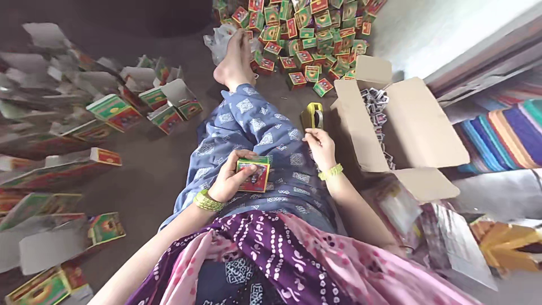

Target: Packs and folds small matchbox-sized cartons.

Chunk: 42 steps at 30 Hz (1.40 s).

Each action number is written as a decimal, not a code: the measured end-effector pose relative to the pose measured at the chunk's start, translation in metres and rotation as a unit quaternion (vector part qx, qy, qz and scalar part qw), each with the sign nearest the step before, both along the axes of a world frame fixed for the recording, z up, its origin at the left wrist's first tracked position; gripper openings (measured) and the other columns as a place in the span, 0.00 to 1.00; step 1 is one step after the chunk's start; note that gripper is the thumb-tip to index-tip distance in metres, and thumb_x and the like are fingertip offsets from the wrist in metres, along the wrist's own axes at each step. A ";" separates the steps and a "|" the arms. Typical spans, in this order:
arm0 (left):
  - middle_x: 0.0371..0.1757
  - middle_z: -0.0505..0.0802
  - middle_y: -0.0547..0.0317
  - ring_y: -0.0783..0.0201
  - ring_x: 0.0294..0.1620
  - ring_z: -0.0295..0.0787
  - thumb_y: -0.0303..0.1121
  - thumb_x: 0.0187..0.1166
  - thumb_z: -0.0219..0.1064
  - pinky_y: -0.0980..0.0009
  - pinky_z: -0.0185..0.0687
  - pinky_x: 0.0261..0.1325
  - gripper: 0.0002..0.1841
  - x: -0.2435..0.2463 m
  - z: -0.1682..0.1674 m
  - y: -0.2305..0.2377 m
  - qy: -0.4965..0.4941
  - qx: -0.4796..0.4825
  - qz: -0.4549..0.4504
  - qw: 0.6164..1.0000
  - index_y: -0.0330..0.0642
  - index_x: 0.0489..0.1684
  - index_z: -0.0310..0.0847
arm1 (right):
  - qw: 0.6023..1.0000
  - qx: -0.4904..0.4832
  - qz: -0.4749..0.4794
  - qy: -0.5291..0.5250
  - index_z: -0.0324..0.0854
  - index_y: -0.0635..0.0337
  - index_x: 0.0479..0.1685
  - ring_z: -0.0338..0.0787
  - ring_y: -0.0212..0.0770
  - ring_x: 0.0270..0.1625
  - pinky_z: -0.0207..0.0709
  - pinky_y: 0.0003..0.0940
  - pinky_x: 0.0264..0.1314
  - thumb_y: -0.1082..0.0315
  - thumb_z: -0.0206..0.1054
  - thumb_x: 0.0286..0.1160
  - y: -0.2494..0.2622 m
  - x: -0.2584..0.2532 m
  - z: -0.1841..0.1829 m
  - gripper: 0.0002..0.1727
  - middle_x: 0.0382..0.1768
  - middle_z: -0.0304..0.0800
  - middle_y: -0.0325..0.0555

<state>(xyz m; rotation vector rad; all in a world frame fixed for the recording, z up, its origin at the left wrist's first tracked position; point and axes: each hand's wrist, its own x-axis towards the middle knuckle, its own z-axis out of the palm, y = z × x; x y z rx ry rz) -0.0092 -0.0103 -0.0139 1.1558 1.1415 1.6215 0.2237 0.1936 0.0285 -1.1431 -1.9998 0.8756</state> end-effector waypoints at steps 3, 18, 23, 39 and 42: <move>0.65 0.86 0.53 0.63 0.60 0.88 0.30 0.82 0.56 0.64 0.89 0.59 0.14 -0.001 0.000 0.002 0.001 0.009 0.003 1.000 0.36 0.62 0.72 | 0.981 -0.045 -0.161 -0.097 0.80 0.63 0.70 0.89 0.50 0.65 0.80 0.50 0.71 0.67 0.64 0.83 0.058 0.019 -0.020 0.19 0.61 0.90 0.57; 0.63 0.87 0.56 0.67 0.57 0.88 0.30 0.84 0.51 0.68 0.89 0.56 0.13 -0.002 -0.001 0.012 0.018 0.009 0.012 1.000 0.36 0.61 0.71 | 0.971 -0.145 -0.144 -0.128 0.81 0.65 0.69 0.89 0.54 0.65 0.77 0.53 0.74 0.61 0.75 0.76 0.147 0.047 -0.064 0.25 0.61 0.90 0.60; 0.63 0.87 0.55 0.66 0.57 0.89 0.30 0.83 0.52 0.68 0.89 0.56 0.14 -0.002 -0.002 0.012 0.015 0.001 0.015 1.000 0.37 0.61 0.71 | 0.961 -0.200 -0.185 -0.049 0.84 0.66 0.65 0.85 0.53 0.67 0.76 0.51 0.73 0.61 0.79 0.72 0.138 0.042 -0.049 0.25 0.64 0.88 0.61; 0.63 0.87 0.56 0.67 0.56 0.89 0.30 0.83 0.53 0.69 0.89 0.54 0.14 -0.001 -0.001 0.008 0.008 0.014 0.016 1.000 0.36 0.62 0.70 | 0.944 -0.210 -0.223 -0.126 0.89 0.62 0.56 0.89 0.51 0.63 0.78 0.50 0.72 0.58 0.78 0.74 0.097 0.056 -0.055 0.19 0.57 0.92 0.57; 0.64 0.87 0.55 0.66 0.58 0.88 0.30 0.84 0.53 0.68 0.88 0.57 0.14 -0.001 -0.001 0.007 0.023 0.015 0.034 0.999 0.35 0.63 0.70 | 0.938 -0.163 -0.218 -0.216 0.90 0.60 0.57 0.89 0.54 0.65 0.76 0.53 0.75 0.57 0.76 0.75 0.094 0.051 -0.048 0.19 0.57 0.93 0.57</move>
